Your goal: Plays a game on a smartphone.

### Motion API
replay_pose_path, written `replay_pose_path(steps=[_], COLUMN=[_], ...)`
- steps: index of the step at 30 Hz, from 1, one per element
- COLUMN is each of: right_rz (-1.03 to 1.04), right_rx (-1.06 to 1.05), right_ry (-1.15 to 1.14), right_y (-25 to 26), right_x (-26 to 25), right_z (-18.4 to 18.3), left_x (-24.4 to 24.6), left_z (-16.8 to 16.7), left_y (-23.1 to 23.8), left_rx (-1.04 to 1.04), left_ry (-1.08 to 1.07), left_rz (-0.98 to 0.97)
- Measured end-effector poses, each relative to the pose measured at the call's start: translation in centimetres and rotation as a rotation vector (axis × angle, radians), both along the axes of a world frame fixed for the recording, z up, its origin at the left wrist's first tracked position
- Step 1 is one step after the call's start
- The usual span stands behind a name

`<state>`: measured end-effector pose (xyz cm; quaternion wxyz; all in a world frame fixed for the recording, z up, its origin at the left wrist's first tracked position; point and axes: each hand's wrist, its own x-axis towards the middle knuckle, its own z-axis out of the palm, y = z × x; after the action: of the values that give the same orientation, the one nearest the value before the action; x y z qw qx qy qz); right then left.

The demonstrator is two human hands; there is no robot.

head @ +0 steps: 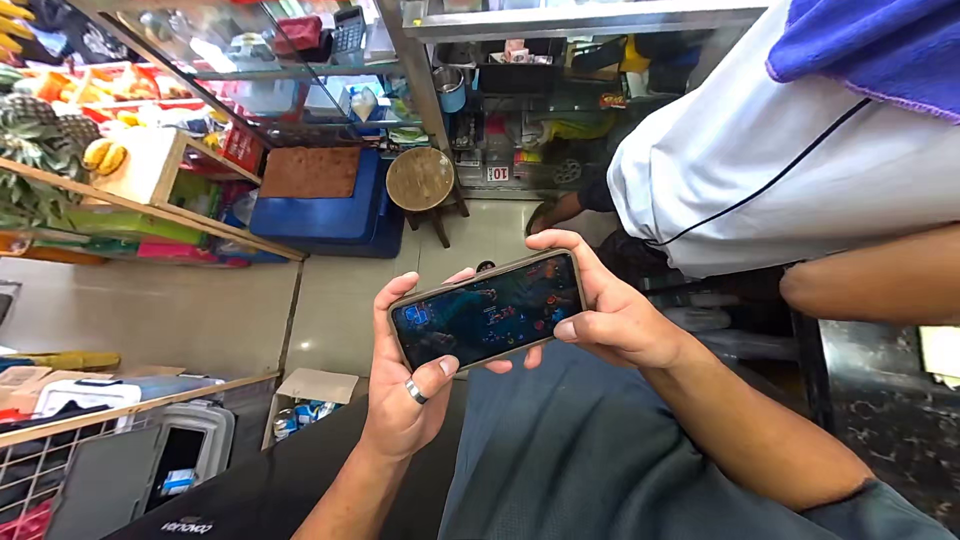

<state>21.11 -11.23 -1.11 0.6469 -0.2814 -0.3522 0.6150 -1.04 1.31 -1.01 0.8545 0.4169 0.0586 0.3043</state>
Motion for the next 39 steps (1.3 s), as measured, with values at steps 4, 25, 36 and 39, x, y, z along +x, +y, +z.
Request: replay_pose_path(steps=[4,25,36,39], right_rz=[-0.008,-0.076,-0.102,-0.100], right_rx=[-0.010,-0.057,-0.058,-0.050], right_ry=[-0.002,0.000,0.034,0.000], right_y=[0.0,0.4,0.5,0.4], right_x=[0.1,-0.2,-0.2,-0.1], right_z=[0.2,0.3,0.2,0.2], left_x=[0.1,0.2,0.2,0.3], left_z=[0.0,-0.3,-0.2,-0.1], left_y=[-0.1,0.0,-0.2,-0.4], left_rx=[0.025,-0.019,0.021,0.031], left_ry=[0.017,-0.028,-0.002,0.027], left_rz=[0.013,-0.008,-0.014,0.014])
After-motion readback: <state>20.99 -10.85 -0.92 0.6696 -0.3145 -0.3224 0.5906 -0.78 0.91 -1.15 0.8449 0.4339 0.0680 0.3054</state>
